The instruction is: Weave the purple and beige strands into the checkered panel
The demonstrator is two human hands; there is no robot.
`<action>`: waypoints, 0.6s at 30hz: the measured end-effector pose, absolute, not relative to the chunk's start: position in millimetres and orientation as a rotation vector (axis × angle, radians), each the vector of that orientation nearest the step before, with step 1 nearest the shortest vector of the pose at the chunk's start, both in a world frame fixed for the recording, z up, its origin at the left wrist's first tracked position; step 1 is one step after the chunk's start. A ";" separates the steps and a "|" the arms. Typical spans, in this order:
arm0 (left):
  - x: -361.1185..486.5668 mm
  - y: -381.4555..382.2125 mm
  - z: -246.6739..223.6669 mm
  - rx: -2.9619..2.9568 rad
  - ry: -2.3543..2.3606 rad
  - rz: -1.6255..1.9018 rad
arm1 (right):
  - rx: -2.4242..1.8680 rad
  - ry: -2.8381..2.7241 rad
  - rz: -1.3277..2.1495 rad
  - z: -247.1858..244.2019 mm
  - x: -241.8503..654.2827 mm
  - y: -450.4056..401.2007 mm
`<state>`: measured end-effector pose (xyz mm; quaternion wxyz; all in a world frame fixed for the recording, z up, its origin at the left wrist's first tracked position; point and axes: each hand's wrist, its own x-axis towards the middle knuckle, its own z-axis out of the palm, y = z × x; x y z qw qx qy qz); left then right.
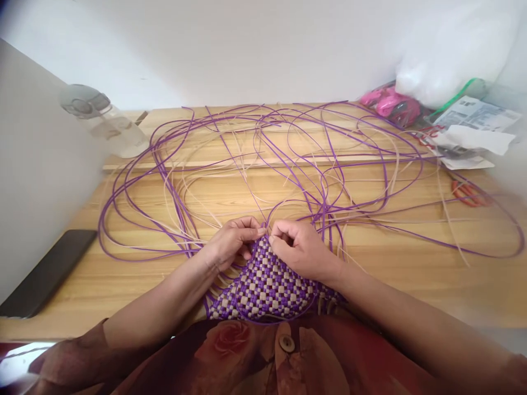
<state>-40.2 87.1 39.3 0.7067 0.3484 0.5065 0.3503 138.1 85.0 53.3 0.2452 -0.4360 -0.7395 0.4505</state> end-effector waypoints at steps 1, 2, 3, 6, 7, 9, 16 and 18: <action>-40.3 87.2 39.6 0.778 1.120 0.778 | -1.193 -2.063 1.185 54.9 141.0 84.1; -40.7 87.4 39.9 0.780 1.119 0.775 | -1.199 -2.127 1.121 57.3 143.8 83.8; -41.4 87.7 40.4 0.781 1.122 0.769 | -1.204 -2.204 1.032 60.2 146.3 83.8; -44.8 89.0 42.4 0.763 1.101 0.741 | -1.169 -2.380 0.600 71.8 148.0 83.3; -46.1 89.3 42.9 0.749 1.081 0.728 | -1.124 -2.407 0.443 75.8 145.7 81.9; -48.7 89.3 42.6 0.725 1.032 0.704 | -1.000 -2.475 0.228 82.4 137.1 76.1; -51.0 87.9 37.1 0.752 0.933 0.706 | -0.609 -2.731 0.274 88.3 111.4 64.9; -50.7 88.3 38.3 0.759 0.950 0.726 | -0.762 -2.504 0.436 89.0 117.0 76.3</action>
